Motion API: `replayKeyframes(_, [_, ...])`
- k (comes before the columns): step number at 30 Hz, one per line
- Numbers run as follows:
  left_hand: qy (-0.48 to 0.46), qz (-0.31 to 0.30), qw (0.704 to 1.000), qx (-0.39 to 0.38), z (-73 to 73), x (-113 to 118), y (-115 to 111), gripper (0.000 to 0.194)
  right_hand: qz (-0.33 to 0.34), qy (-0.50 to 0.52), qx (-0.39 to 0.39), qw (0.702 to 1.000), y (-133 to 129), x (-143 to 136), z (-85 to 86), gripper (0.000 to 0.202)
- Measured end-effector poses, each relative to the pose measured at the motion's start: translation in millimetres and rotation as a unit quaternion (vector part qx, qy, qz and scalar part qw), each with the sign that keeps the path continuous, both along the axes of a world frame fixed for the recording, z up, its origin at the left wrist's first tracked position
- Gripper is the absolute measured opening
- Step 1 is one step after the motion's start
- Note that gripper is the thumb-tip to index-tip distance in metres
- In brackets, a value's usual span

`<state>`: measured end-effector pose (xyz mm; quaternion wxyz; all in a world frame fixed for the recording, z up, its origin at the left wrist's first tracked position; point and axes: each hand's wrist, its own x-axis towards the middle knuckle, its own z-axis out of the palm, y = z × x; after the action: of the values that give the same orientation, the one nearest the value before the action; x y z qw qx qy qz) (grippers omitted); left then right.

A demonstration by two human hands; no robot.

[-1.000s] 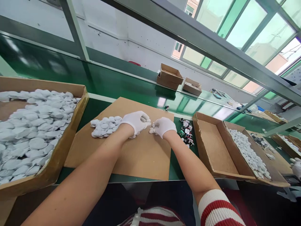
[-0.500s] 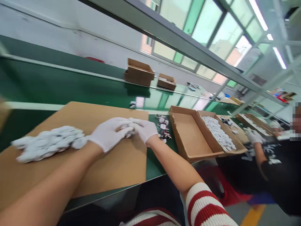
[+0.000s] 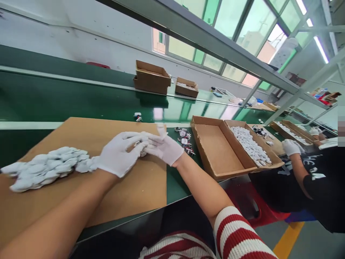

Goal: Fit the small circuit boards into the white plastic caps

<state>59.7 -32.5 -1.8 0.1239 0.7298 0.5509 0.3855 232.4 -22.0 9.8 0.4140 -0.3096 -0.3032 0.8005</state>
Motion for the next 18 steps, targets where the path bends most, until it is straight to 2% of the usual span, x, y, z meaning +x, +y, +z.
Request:
replayKeyframes(2, [-0.005, -0.003, 1.000, -0.007, -1.0, 2.3, 1.9, 0.032, 0.004, -0.025, 0.030, 0.999, -1.4, -1.8, 2.4, 0.031])
replayKeyframes(4, [-0.012, -0.020, 0.999, -0.028, -3.9, 4.1, 3.6, 0.035, -0.019, -0.065, 0.076, 0.995, -2.5, -5.3, -0.9, 0.041])
replayKeyframes(7, [-0.039, -0.068, 0.994, -0.078, -3.9, 7.4, 2.1, 0.046, -0.089, -0.113, 0.120, 0.982, 0.5, -9.4, -12.4, 0.057])
replayKeyframes(9, [-0.053, -0.073, 0.991, -0.094, 2.2, 10.0, -2.4, 0.053, -0.141, -0.141, 0.143, 0.970, 5.4, -9.3, -19.1, 0.058])
replayKeyframes(11, [-0.065, -0.028, 0.994, -0.080, 11.4, 12.5, -8.2, 0.051, -0.190, -0.198, 0.186, 0.943, 9.9, -7.7, -23.1, 0.053])
replayKeyframes(13, [-0.063, 0.015, 0.997, -0.048, 19.9, 14.7, -13.4, 0.040, -0.228, -0.286, 0.236, 0.900, 12.3, -7.3, -25.2, 0.048])
replayKeyframes(15, [-0.039, 0.015, 0.999, -0.025, 24.4, 16.1, -16.2, 0.029, -0.252, -0.355, 0.277, 0.856, 12.3, -10.4, -27.0, 0.047])
replayKeyframes(18, [-0.035, -0.001, 0.999, -0.019, 23.3, 16.4, -15.7, 0.023, -0.277, -0.411, 0.324, 0.806, 9.0, -19.5, -28.6, 0.049])
